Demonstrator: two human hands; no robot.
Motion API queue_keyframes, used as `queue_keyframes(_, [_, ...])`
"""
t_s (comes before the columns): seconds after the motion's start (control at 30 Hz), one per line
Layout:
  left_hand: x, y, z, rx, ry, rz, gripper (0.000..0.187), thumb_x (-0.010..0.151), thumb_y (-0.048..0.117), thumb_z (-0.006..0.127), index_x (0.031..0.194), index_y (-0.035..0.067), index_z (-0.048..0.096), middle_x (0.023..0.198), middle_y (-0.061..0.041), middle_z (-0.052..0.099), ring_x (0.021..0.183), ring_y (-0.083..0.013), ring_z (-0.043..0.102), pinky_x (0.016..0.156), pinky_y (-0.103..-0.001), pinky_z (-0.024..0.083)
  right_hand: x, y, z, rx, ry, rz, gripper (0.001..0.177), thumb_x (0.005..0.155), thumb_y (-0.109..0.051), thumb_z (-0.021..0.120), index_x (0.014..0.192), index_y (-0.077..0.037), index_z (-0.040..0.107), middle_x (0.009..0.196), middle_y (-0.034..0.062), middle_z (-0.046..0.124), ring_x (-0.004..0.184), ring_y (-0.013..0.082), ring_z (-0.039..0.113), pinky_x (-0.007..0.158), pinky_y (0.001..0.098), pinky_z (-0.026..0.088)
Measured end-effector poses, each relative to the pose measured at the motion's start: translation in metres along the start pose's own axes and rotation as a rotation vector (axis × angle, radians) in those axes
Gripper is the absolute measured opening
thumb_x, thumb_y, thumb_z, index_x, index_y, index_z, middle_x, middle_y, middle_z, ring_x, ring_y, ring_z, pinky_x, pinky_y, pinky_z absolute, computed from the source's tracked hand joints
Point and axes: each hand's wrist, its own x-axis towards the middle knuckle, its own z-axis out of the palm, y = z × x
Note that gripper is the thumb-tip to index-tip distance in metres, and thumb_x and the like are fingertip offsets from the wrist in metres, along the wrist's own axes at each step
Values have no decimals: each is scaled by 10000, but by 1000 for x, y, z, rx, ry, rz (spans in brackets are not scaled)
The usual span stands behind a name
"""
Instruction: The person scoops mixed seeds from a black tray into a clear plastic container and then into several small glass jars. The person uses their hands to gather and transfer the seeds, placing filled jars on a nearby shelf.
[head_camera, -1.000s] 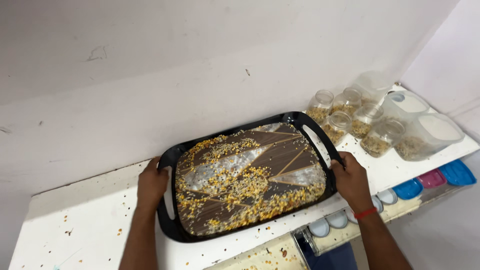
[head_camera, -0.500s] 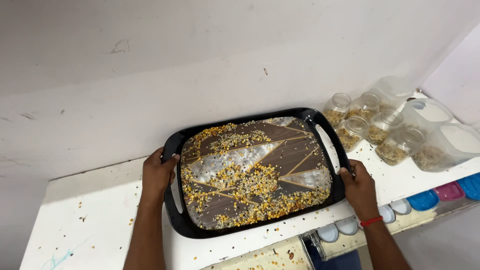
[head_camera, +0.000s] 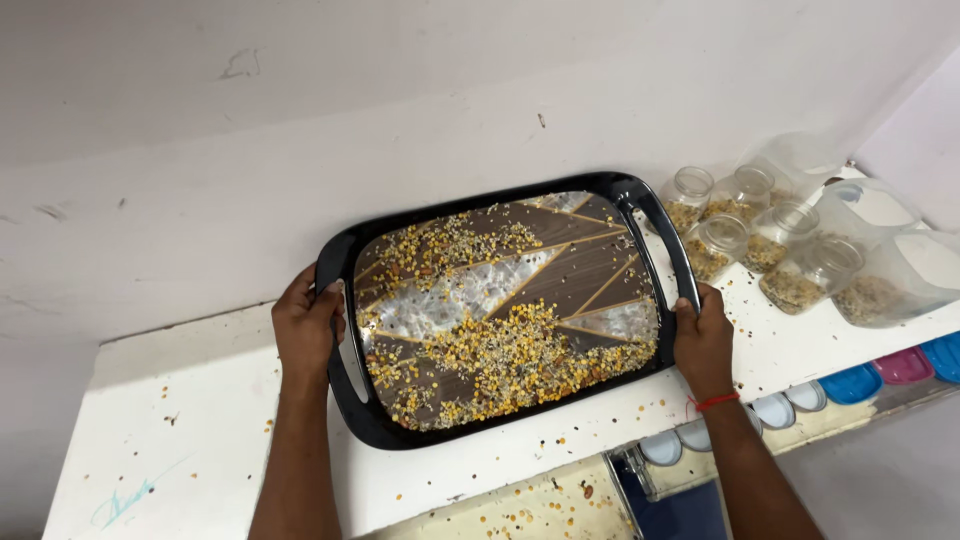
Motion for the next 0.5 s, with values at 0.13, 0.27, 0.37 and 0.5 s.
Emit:
queue_keyframes(0.13, [1, -3, -1, -34, 3, -27, 347, 940, 20, 602, 1277, -36, 664, 662, -27, 573, 449, -83, 469, 382, -254, 357, -5, -26, -7, -189, 130, -187, 339, 1087, -238, 581, 1313, 16, 578, 1136, 229, 627, 1033, 340, 595, 929, 451, 475])
queue_keyframes(0.27, [1, -1, 1, -4, 10, -60, 356, 935, 31, 603, 1280, -18, 674, 657, -30, 571, 437, -86, 463, 379, -252, 350, -9, -60, -12, -278, 73, -420, 501, 1026, -297, 586, 1399, 36, 557, 1468, 245, 533, 1375, 396, 499, 1178, 511, 356])
queue_keyframes(0.37, [-2, -2, 3, 12, 7, -70, 375, 929, 32, 603, 1295, -8, 672, 656, -27, 564, 437, -82, 452, 379, -251, 342, 18, -74, 4, 17, -292, -500, 602, 1050, -375, 547, 1469, 51, 471, 1611, 302, 387, 1491, 417, 386, 1209, 482, 308])
queue_keyframes(0.5, [-2, -1, 1, -6, -22, -47, 382, 927, 18, 594, 1299, -20, 668, 665, -18, 576, 439, -77, 452, 386, -248, 356, 65, -83, 56, -150, -383, -403, 758, 1038, -468, 516, 1557, 53, 331, 1645, 306, 236, 1534, 423, 224, 1226, 476, 207])
